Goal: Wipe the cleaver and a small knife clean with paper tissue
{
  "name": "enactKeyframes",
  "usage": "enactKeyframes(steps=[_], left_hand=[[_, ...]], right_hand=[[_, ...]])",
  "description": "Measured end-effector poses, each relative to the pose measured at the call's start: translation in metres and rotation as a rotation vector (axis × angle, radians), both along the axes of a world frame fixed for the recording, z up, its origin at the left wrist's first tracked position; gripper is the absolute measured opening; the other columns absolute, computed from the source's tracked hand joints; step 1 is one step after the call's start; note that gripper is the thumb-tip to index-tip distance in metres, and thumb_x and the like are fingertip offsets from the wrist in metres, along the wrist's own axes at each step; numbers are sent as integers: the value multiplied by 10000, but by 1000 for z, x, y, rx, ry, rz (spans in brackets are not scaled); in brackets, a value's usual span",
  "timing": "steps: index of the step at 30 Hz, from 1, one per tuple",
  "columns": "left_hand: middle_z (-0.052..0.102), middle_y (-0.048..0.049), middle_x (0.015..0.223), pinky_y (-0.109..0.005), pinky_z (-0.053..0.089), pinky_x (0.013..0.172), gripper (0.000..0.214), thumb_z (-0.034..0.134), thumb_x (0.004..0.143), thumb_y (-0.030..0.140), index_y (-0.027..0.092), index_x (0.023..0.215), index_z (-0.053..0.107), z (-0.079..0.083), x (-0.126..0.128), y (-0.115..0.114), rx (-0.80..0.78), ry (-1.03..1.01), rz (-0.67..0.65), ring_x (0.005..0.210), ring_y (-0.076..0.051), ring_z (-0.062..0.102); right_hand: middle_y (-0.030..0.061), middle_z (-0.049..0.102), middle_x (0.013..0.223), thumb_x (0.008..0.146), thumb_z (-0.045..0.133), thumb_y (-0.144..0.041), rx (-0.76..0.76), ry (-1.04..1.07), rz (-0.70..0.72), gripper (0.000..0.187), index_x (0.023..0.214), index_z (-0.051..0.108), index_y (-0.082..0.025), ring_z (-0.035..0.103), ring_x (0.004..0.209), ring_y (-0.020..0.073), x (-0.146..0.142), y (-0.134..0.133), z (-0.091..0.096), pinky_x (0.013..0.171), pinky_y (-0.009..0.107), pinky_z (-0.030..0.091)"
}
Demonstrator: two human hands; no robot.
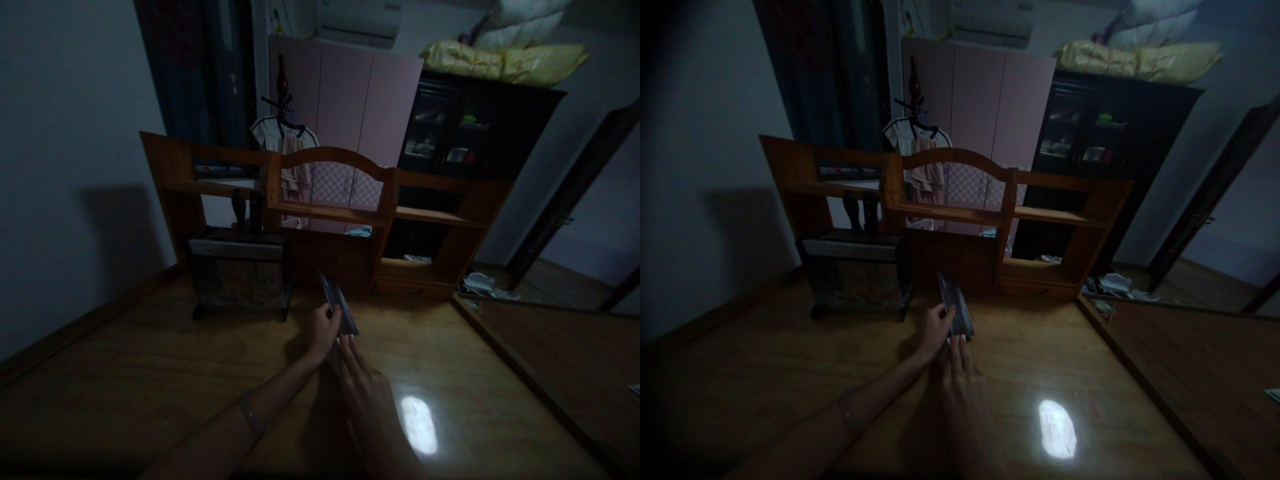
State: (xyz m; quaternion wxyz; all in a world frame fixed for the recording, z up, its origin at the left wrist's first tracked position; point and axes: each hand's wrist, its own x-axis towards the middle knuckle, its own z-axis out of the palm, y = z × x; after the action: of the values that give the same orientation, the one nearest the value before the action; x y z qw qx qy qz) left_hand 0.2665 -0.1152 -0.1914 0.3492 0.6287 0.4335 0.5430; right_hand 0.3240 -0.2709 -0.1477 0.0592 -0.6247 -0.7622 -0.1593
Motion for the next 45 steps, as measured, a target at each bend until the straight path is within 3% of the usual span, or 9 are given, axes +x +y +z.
enactKeyframes(steps=[10, 16, 27, 34, 37, 41, 45], left_hand=[[573, -11, 565, -222, 268, 514, 292, 570, 772, 389, 141, 633, 634, 1, -1, 0, -40, -28, -6, 540, -134, 497], [550, 0, 547, -216, 274, 498, 297, 569, 761, 393, 139, 614, 615, -1, 1, 3, -66, -68, -31, 513, -123, 468], [546, -1, 550, -204, 269, 493, 268, 595, 733, 380, 131, 645, 641, -10, 3, 8, -118, -140, -44, 526, -124, 457], [551, -1, 554, -202, 281, 496, 261, 595, 735, 371, 126, 660, 647, -13, 3, 10, -132, -153, -51, 531, -125, 465], [553, -3, 558, -203, 291, 496, 272, 591, 745, 379, 123, 674, 651, -15, 4, 11, -138, -164, -69, 533, -128, 476], [589, -16, 607, -209, 334, 524, 282, 603, 744, 385, 113, 719, 671, -16, 4, 12, -150, -191, -97, 568, -137, 506], [614, -25, 623, -218, 362, 538, 262, 623, 723, 357, 101, 727, 681, -16, 5, 13, -190, -240, -115, 576, -145, 526]], right_hand=[[227, 417, 1376, 683, 394, 121, 115, -115, 23, 631, 1284, 515, -29, 469, 1239, 322, 3, -9, -23, 845, 377, 564], [179, 394, 1404, 686, 412, 105, 97, -138, 90, 656, 1312, 497, -71, 437, 1258, 318, 14, -20, -25, 859, 350, 555], [183, 438, 1383, 725, 385, 63, 80, -87, 208, 628, 1330, 479, -78, 422, 1263, 317, 28, -41, -30, 916, 387, 521], [140, 414, 1406, 717, 400, 61, 37, 27, 258, 667, 1359, 449, -110, 410, 1277, 254, 47, -60, -49, 899, 263, 517], [97, 457, 1381, 718, 379, 51, 31, 229, 207, 655, 1330, 496, -150, 487, 1224, 189, 57, -72, -50, 898, 203, 497], [69, 504, 1355, 823, 375, -70, 81, 595, 39, 533, 1321, 513, -198, 518, 1202, 183, 74, -88, -42, 937, 257, 478], [65, 652, 1193, 862, 423, -200, 148, 613, -87, 417, 1235, 601, -252, 625, 1078, 217, 91, -94, -42, 810, 279, 553]])
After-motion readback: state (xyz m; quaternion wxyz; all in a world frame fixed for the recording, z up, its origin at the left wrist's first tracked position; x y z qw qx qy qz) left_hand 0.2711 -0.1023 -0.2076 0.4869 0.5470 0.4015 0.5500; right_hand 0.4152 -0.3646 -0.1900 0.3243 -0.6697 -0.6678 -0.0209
